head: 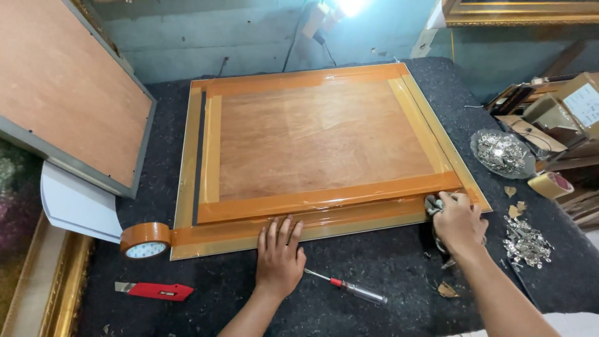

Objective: Applying adhesive tape to the back edges of a picture frame to seal it, then smoothing the tape with a cloth.

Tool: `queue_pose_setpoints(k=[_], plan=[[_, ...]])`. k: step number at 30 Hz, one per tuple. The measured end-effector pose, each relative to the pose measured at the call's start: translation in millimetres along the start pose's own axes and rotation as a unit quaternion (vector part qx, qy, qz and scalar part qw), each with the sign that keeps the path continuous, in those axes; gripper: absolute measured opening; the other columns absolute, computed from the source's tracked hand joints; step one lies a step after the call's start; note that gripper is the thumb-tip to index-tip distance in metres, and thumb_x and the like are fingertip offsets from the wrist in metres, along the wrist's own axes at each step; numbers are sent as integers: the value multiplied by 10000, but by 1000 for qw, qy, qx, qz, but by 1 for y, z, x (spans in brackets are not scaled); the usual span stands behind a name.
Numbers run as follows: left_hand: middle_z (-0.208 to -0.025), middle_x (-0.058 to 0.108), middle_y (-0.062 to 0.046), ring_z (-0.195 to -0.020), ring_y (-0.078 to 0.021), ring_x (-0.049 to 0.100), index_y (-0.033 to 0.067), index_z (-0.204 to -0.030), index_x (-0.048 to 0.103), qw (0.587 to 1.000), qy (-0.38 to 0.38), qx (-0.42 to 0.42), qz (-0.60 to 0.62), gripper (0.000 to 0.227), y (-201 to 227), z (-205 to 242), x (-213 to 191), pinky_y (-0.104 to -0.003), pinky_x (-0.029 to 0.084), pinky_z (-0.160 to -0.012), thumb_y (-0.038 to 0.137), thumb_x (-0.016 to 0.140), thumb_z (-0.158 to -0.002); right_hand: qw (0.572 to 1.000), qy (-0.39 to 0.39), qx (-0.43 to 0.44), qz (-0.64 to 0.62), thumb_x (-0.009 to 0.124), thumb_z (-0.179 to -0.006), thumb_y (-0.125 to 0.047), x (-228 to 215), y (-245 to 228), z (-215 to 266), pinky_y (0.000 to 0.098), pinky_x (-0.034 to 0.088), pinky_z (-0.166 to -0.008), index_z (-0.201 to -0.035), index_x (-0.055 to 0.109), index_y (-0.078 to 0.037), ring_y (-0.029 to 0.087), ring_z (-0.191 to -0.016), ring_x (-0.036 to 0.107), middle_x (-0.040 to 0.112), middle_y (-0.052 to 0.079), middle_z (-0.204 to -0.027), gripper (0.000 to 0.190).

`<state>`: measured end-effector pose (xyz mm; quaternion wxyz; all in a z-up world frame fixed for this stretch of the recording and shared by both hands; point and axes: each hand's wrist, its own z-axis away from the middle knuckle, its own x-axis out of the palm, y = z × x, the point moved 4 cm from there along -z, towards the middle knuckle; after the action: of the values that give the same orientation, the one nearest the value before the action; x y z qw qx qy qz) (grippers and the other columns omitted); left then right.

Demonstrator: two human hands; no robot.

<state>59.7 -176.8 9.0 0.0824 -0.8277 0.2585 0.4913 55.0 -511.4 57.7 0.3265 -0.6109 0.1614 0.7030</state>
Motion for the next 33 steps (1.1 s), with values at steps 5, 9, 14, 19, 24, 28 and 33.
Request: queue_pose_setpoints(k=[5,9,14,19,24,28,33], plan=[[-1279,409,-53,-1198,-294,358,183,-1238,415,1000,-12,5,-26,530,2,3,0,-485,289,-978,276,553,-734,991,76,-109,23,427,-759,-242,60,-50,27,492,377,-806,-1176,521,-220,320,-1000,453,457,64,-1227,428],[-1287,421,-38,-1191,-285,364,175,-1226,448,1000,4,12,-13,462,1,1,-1,-483,285,-971,240,494,-771,929,148,-339,25,498,-721,-216,87,-140,93,459,426,-618,-1084,570,-283,298,-887,504,508,21,-1171,376],[-1306,429,-27,-1229,-253,349,98,-1255,421,998,-1,-14,63,468,-5,4,2,-444,250,-1019,160,452,-793,879,148,-453,13,518,-725,-208,84,-168,126,432,419,-553,-1148,519,-263,287,-837,489,505,-14,-1182,427],[-1299,429,-35,-1215,-267,357,106,-1246,419,999,-14,-10,48,481,-5,6,3,-444,264,-1004,192,490,-778,918,133,-371,40,604,-634,-215,54,-106,82,399,442,-607,-1125,546,-381,223,-876,526,534,-130,-1184,522],[-1303,422,-30,-1223,-264,340,116,-1261,407,998,-28,-19,58,486,-6,5,7,-450,247,-1011,229,476,-793,998,39,-47,-28,454,-825,-135,-1,-22,35,367,339,-782,-1253,458,-315,213,-935,475,603,42,-1097,465],[-1302,420,-31,-1219,-265,347,128,-1259,402,998,-22,-22,61,513,-8,4,9,-441,257,-1009,263,507,-775,999,18,-19,-28,426,-786,-129,-3,-13,19,551,316,-887,-1220,470,-244,322,-1164,361,455,-47,-1282,451],[-1331,393,-38,-1251,-264,293,118,-1260,420,982,-107,-47,150,487,-16,3,12,-455,211,-1013,297,499,-814,992,99,-82,-3,422,-768,-165,42,-37,28,504,381,-797,-1179,502,-229,320,-1034,435,462,-19,-1266,424]])
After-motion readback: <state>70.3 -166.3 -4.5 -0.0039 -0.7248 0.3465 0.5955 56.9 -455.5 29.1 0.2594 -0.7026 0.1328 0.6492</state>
